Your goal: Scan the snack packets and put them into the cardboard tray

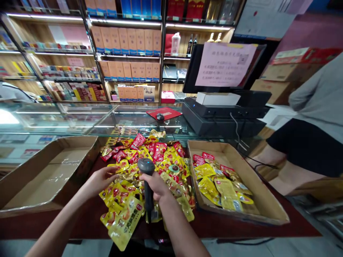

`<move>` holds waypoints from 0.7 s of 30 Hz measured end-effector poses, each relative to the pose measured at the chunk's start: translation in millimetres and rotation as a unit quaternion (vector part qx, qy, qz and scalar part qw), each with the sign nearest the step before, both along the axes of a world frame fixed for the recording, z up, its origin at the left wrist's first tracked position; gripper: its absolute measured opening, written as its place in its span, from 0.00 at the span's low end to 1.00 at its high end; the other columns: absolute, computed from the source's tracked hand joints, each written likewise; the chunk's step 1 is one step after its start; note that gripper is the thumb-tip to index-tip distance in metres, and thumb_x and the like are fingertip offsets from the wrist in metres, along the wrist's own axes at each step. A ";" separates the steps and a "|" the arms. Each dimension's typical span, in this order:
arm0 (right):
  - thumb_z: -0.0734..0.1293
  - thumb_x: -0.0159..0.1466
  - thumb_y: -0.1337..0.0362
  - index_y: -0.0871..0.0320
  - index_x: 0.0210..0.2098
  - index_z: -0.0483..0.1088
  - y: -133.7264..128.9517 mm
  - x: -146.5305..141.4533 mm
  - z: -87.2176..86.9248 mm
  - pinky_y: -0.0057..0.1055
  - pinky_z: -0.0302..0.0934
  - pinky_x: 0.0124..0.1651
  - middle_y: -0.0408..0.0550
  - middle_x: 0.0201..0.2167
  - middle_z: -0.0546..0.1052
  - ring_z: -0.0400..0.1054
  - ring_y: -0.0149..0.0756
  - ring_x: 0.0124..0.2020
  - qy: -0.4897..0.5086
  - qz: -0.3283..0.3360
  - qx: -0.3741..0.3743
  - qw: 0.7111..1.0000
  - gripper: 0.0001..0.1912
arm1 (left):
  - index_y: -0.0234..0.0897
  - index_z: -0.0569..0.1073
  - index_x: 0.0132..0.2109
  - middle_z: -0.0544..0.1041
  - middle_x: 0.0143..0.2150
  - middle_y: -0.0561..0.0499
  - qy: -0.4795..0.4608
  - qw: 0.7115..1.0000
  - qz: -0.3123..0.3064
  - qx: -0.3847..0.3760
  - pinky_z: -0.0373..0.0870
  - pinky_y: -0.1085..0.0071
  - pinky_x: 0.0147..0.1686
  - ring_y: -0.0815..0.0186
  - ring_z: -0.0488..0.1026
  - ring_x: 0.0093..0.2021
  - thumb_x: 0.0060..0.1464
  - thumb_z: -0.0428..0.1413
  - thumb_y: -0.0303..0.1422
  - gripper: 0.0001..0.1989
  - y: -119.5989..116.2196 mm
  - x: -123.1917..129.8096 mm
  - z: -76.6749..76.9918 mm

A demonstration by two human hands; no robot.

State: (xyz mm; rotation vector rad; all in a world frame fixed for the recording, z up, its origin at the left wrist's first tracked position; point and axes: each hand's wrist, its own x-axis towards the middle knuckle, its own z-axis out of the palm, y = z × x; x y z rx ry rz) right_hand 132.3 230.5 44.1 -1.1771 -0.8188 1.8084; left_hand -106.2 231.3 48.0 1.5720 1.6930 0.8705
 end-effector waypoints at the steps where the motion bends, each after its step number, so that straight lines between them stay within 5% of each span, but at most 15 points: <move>1: 0.71 0.44 0.66 0.61 0.36 0.73 1.6 -3.4 -4.7 0.30 0.64 0.37 0.48 0.34 0.75 0.69 0.33 0.33 -0.008 0.007 -0.003 1.000 0.18 | 0.42 0.75 0.40 0.77 0.34 0.49 0.047 0.999 0.002 0.009 0.64 0.72 0.34 0.59 0.72 0.35 0.38 0.62 0.43 0.19 -3.7 0.1 -4.6; 5: 0.71 0.44 0.67 0.61 0.35 0.73 7.4 -9.6 -14.2 0.27 0.63 0.37 0.47 0.35 0.75 0.68 0.32 0.34 -0.021 0.030 0.002 0.999 0.17 | 0.40 0.72 0.39 0.74 0.28 0.51 0.208 0.978 -0.012 -0.006 0.59 0.73 0.30 0.63 0.71 0.31 0.44 0.58 0.44 0.16 -7.2 11.6 -12.8; 9: 0.70 0.44 0.67 0.60 0.35 0.73 12.8 -5.1 -8.3 0.28 0.62 0.33 0.48 0.36 0.75 0.67 0.33 0.33 -0.026 0.017 0.006 1.000 0.17 | 0.38 0.69 0.33 0.71 0.26 0.54 0.227 0.973 -0.020 0.021 0.55 0.75 0.26 0.68 0.68 0.27 0.46 0.56 0.42 0.12 7.9 27.4 -10.3; 14: 0.69 0.44 0.66 0.61 0.34 0.74 25.2 13.8 17.6 0.28 0.60 0.37 0.47 0.33 0.76 0.67 0.33 0.33 -0.049 -0.057 0.091 0.993 0.15 | 0.36 0.69 0.31 0.70 0.24 0.54 0.116 0.990 -0.039 0.067 0.58 0.76 0.25 0.70 0.66 0.25 0.45 0.57 0.42 0.13 40.2 53.0 -1.3; 18: 0.69 0.44 0.67 0.60 0.33 0.73 36.6 31.1 43.4 0.30 0.58 0.41 0.46 0.31 0.77 0.67 0.35 0.36 -0.073 -0.095 0.175 0.977 0.15 | 0.37 0.72 0.46 0.74 0.33 0.51 -0.077 0.987 -0.141 -0.020 0.63 0.76 0.22 0.71 0.68 0.24 0.45 0.58 0.42 0.22 60.4 84.1 12.7; 21: 0.68 0.45 0.67 0.60 0.30 0.73 39.8 39.9 56.8 0.30 0.58 0.39 0.44 0.27 0.76 0.67 0.35 0.33 -0.095 -0.092 0.217 0.967 0.12 | 0.38 0.71 0.52 0.73 0.29 0.54 -0.138 0.969 -0.189 -0.083 0.64 0.76 0.20 0.72 0.66 0.22 0.43 0.60 0.44 0.29 70.6 106.0 23.5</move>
